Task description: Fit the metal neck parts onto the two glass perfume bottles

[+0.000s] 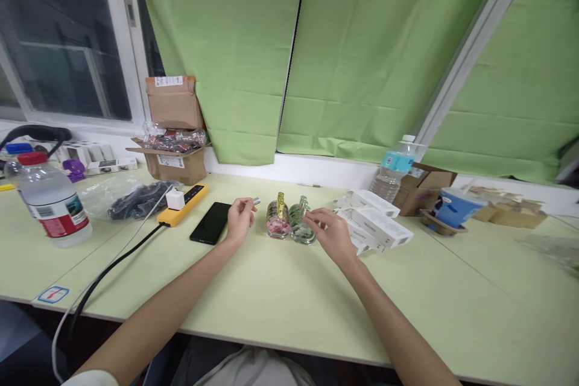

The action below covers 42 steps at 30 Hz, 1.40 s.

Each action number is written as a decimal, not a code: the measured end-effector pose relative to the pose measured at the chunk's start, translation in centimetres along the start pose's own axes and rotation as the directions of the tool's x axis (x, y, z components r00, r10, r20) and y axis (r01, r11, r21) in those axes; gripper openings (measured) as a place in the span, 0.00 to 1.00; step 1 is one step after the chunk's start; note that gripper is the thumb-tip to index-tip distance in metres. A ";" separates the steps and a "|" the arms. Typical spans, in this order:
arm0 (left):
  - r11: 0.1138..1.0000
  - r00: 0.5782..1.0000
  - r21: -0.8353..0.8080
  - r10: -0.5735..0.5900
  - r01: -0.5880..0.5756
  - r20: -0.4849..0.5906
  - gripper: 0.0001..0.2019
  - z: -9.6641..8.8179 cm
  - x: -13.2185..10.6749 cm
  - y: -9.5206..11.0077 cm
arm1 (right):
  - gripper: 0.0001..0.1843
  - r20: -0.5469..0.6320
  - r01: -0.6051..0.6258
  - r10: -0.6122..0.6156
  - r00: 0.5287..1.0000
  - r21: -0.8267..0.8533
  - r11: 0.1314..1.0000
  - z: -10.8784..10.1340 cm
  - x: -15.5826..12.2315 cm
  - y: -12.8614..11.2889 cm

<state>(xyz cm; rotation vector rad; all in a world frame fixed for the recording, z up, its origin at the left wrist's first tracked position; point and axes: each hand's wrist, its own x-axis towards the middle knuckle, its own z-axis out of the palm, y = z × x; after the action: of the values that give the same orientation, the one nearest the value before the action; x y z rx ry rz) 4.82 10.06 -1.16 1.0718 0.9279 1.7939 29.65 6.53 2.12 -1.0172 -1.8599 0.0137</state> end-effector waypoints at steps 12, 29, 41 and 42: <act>1.000 1.000 0.019 0.002 -0.002 0.009 0.16 -0.1 0.1 -0.2 | 0.13 0.052 0.095 -0.091 0.995 -0.080 0.992 -0.1 0.0 0.3; 0.999 1.000 0.050 0.017 -0.018 0.022 0.17 -0.1 -0.1 0.1 | 0.12 0.119 0.092 -0.078 0.990 -0.108 0.990 -0.9 0.1 0.0; 0.999 0.996 -0.007 0.043 -0.043 0.080 0.17 0.5 -0.9 1.7 | 0.13 -0.013 0.060 -0.062 0.998 -0.113 0.992 -1.5 0.1 -1.2; 0.999 0.994 -0.028 0.043 -0.041 0.099 0.17 0.6 -1.1 1.9 | 0.13 -0.049 0.054 -0.059 0.997 -0.093 0.994 -1.6 0.1 -1.5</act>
<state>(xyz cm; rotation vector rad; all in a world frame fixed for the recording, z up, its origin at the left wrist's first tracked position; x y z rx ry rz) 5.16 8.43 0.45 1.1613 0.8255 1.7649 29.84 5.01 3.66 -1.0182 -1.8557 -0.1315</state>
